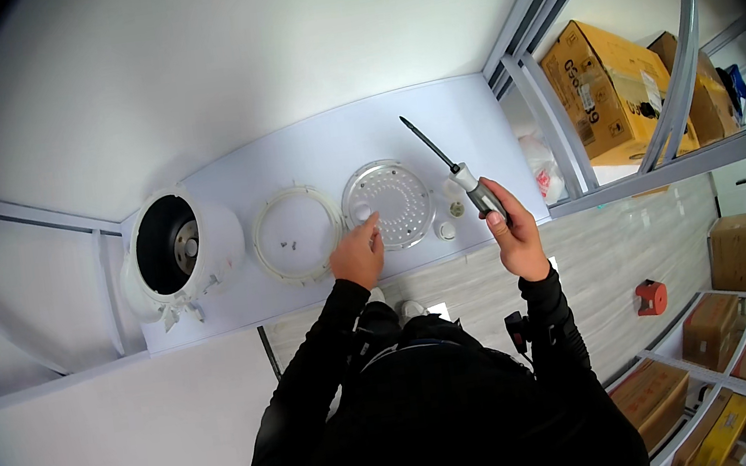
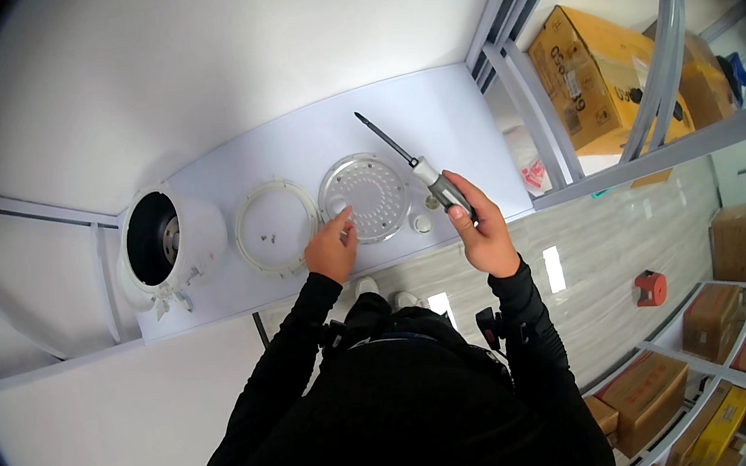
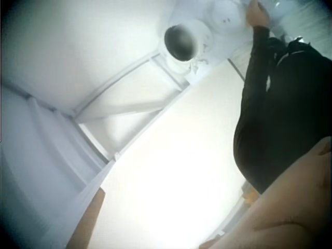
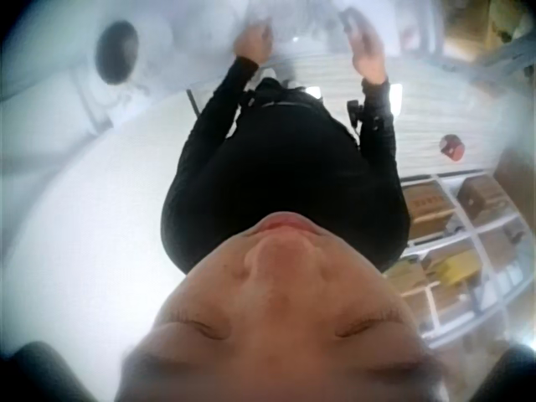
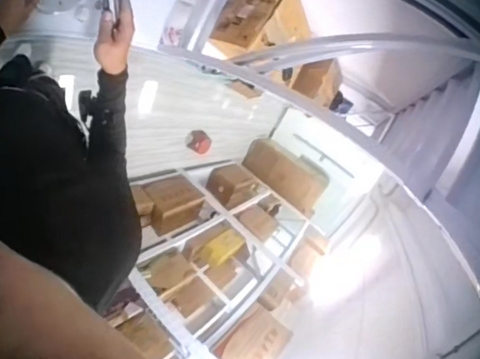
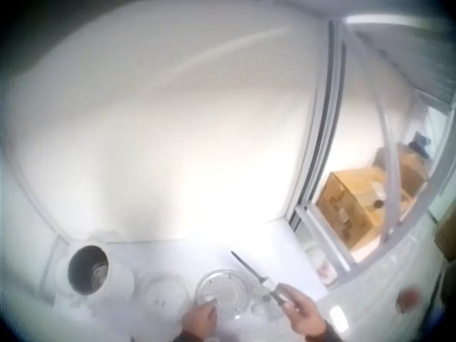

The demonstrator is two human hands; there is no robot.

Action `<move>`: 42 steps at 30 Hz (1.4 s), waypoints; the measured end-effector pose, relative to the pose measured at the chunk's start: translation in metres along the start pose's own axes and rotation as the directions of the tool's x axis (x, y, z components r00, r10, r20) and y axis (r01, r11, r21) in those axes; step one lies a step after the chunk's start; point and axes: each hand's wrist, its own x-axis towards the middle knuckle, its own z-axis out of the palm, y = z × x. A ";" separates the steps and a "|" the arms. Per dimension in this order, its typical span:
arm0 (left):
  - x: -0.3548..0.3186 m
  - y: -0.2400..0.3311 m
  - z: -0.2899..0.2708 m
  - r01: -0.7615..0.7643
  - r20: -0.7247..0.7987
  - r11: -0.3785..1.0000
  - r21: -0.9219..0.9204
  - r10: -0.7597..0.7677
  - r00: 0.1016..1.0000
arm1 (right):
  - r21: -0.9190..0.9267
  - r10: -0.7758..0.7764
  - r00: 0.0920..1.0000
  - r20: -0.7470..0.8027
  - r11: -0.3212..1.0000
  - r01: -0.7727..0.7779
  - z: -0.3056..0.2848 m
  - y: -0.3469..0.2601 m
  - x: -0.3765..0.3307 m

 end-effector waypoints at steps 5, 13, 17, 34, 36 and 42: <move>-0.001 -0.008 0.006 -0.077 -0.003 0.997 0.022 0.077 0.997 | 0.014 -0.008 1.000 -0.009 1.000 0.008 0.005 0.005 0.008; -0.004 -0.009 0.002 -0.035 0.052 0.997 -0.071 0.039 0.998 | 0.063 0.018 1.000 0.002 0.998 -0.018 0.014 0.005 0.009; -0.008 -0.010 0.005 -0.067 0.019 0.989 -0.135 0.070 0.997 | 0.040 -0.001 1.000 -0.004 0.999 0.001 0.013 0.008 0.006; -0.050 0.001 -0.041 0.043 -0.056 0.987 -0.155 -0.052 0.997 | 0.180 -0.063 0.997 0.045 0.982 0.053 -0.002 -0.006 -0.018; -0.055 0.004 -0.043 -0.018 -0.128 0.988 -0.153 -0.002 0.992 | 0.282 -0.061 0.996 0.062 0.958 0.041 -0.005 -0.010 -0.021; -0.074 0.015 -0.058 -0.022 -0.226 0.990 -0.140 -0.011 0.974 | 0.401 -0.158 0.986 0.046 0.907 0.127 -0.003 -0.019 -0.028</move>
